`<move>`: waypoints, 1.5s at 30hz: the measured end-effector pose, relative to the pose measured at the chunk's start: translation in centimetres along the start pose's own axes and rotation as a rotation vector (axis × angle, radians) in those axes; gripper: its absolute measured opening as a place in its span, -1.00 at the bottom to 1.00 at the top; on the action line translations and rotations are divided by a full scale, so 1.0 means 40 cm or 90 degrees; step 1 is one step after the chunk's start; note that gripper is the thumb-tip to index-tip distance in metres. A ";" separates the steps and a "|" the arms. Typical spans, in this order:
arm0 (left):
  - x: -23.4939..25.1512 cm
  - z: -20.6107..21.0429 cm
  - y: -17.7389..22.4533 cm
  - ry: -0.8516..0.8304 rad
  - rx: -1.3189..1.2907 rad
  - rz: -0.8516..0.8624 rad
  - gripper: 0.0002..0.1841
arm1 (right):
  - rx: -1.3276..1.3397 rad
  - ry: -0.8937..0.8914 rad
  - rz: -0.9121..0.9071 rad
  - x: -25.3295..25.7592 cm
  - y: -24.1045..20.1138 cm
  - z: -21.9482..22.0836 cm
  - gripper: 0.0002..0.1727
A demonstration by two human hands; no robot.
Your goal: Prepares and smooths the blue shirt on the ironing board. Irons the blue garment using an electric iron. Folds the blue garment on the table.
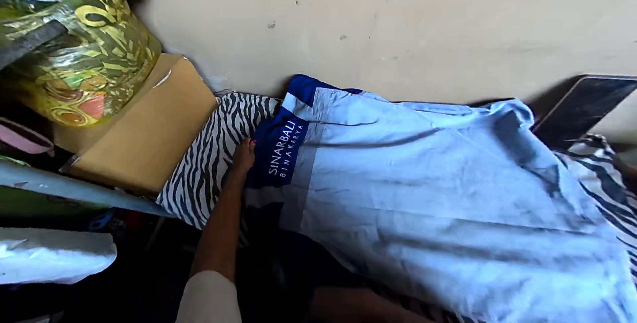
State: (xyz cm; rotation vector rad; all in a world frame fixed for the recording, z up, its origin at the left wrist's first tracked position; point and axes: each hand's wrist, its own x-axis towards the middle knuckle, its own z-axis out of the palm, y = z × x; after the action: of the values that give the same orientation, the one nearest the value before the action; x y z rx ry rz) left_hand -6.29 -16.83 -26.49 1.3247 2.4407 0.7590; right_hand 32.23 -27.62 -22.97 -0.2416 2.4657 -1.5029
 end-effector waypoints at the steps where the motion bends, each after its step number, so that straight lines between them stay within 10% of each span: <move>1: -0.008 -0.009 -0.002 0.004 -0.037 -0.033 -0.54 | -0.026 -0.051 0.099 0.043 0.046 0.045 -0.69; 4: -0.101 -0.056 -0.005 0.019 -0.098 -0.195 -0.37 | -0.021 -0.050 0.243 0.066 0.132 0.121 -0.54; 9: -0.306 -0.029 0.023 -0.097 -0.166 -0.203 -0.45 | 0.038 0.068 0.082 0.002 0.094 0.079 -0.58; 14: -0.295 0.003 0.040 -0.016 0.239 -0.166 -0.43 | -0.029 0.319 0.127 -0.186 0.037 0.056 -0.66; 18: -0.378 0.014 0.127 0.140 0.214 0.064 -0.29 | -0.190 0.811 0.489 -0.556 0.070 0.095 -0.71; 22: -0.362 0.156 0.026 0.105 0.233 0.226 -0.26 | -0.257 1.028 0.829 -0.814 0.077 0.233 -0.53; 29: -0.673 0.275 0.297 -0.096 0.160 0.593 0.02 | -0.150 1.086 0.799 -0.806 0.092 0.266 -0.49; 33: -0.720 0.336 0.254 -0.076 0.142 0.705 -0.55 | 0.006 1.082 0.822 -0.825 0.055 0.223 -0.51; 38: -0.656 0.176 0.336 -0.404 0.015 0.657 -0.61 | 0.094 0.876 0.959 -0.890 0.049 0.232 -0.55; 41: -0.542 0.231 0.435 -0.233 0.034 0.633 -0.48 | -0.056 0.949 1.003 -0.855 0.023 0.185 -0.50; 45: -0.519 0.460 0.566 -0.145 0.142 0.637 -0.27 | -0.263 1.050 0.704 -0.669 0.011 0.048 -0.57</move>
State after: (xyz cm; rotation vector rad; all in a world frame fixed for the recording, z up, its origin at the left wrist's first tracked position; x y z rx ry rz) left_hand 29.36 -18.16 -29.47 2.5827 1.6112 0.4613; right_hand 58.38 -21.97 -21.01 2.6675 2.5729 -0.4972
